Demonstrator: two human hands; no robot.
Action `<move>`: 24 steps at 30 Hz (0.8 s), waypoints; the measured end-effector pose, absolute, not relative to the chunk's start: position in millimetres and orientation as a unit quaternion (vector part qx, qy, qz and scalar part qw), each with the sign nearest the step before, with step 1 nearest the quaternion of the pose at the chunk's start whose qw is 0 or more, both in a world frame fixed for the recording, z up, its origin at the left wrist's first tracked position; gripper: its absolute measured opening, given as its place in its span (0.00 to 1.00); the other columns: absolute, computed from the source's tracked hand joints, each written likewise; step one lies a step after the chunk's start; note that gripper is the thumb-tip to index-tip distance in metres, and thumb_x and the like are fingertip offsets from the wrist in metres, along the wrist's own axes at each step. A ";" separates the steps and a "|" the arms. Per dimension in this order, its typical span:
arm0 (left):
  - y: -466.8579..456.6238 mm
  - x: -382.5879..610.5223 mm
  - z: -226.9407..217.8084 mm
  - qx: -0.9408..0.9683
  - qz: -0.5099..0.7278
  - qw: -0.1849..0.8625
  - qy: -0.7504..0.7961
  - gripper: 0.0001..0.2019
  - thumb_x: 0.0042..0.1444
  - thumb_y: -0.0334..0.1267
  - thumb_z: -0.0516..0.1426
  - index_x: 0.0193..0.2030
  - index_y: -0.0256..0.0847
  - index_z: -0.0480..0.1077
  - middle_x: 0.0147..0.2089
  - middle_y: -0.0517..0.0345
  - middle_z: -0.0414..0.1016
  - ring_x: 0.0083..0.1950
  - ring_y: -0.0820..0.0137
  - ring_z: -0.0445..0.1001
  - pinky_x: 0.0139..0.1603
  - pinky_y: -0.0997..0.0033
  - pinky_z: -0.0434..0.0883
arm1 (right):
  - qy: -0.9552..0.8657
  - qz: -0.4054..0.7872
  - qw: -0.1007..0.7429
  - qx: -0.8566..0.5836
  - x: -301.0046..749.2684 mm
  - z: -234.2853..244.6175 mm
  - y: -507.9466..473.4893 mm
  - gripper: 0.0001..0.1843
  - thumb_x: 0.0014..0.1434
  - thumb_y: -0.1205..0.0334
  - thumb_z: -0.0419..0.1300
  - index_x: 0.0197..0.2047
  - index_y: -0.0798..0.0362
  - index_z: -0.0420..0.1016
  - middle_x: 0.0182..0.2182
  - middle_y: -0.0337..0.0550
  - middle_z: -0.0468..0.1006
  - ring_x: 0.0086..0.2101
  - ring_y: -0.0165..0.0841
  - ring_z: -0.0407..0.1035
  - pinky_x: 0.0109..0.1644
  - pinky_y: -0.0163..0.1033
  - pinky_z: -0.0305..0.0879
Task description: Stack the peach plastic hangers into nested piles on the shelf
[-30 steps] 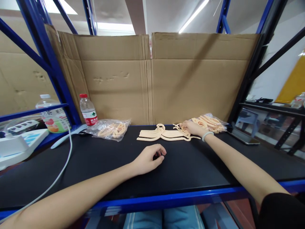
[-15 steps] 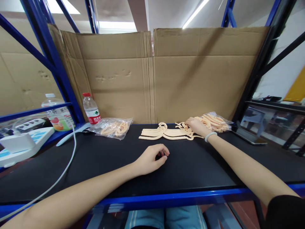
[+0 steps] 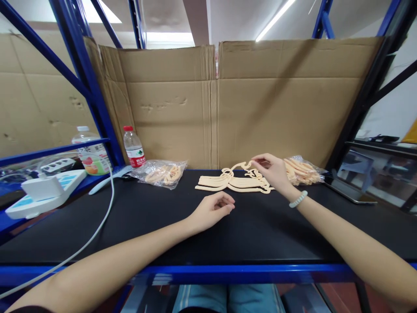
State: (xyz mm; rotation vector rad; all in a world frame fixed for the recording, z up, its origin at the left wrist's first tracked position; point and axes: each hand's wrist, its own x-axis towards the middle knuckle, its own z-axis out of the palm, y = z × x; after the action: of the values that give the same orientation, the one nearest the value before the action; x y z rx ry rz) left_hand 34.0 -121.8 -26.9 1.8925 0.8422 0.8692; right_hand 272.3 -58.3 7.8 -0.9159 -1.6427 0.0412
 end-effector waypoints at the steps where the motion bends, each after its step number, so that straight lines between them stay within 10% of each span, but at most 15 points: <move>1: -121.0 34.4 -27.1 0.735 0.357 0.465 0.342 0.12 0.54 0.40 0.59 0.42 0.36 0.70 0.40 0.51 0.76 0.36 0.71 0.73 0.40 0.68 0.70 | -0.706 0.063 0.594 -0.381 261.5 6.8 -66.5 0.08 0.56 0.57 0.61 0.36 0.53 0.75 0.31 0.44 0.78 0.32 0.35 0.73 0.38 0.41 0.72; 6: -119.5 33.7 -25.5 0.621 0.421 0.569 0.337 0.22 0.53 0.47 0.62 0.50 0.37 0.68 0.48 0.48 0.74 0.36 0.73 0.74 0.41 0.69 0.71 | -0.744 0.170 0.561 -0.320 222.1 -5.9 -99.3 0.07 0.56 0.57 0.61 0.36 0.51 0.75 0.34 0.42 0.78 0.33 0.33 0.73 0.38 0.39 0.73; 13: -111.8 28.8 -27.5 0.577 0.516 0.532 0.342 0.16 0.45 0.44 0.66 0.29 0.35 0.66 0.29 0.59 0.72 0.29 0.76 0.71 0.33 0.75 0.67 | -0.795 0.235 0.477 -0.293 212.9 -19.2 -101.3 0.06 0.56 0.59 0.61 0.32 0.52 0.72 0.31 0.40 0.76 0.33 0.32 0.72 0.39 0.39 0.71; 24: -97.3 21.5 -27.3 0.509 0.570 0.542 0.351 0.15 0.41 0.41 0.68 0.29 0.34 0.68 0.29 0.61 0.71 0.29 0.77 0.70 0.36 0.75 0.67 | -0.851 -0.014 0.305 -0.428 246.1 -42.6 -54.8 0.04 0.57 0.66 0.59 0.30 0.54 0.73 0.29 0.43 0.75 0.32 0.35 0.68 0.38 0.39 0.63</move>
State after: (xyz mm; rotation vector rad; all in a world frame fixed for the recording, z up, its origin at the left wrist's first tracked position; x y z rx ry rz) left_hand 21.5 -97.3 -27.3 1.2078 0.8327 1.3528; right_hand 246.1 -54.8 -42.6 -1.1322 -2.2525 -0.0364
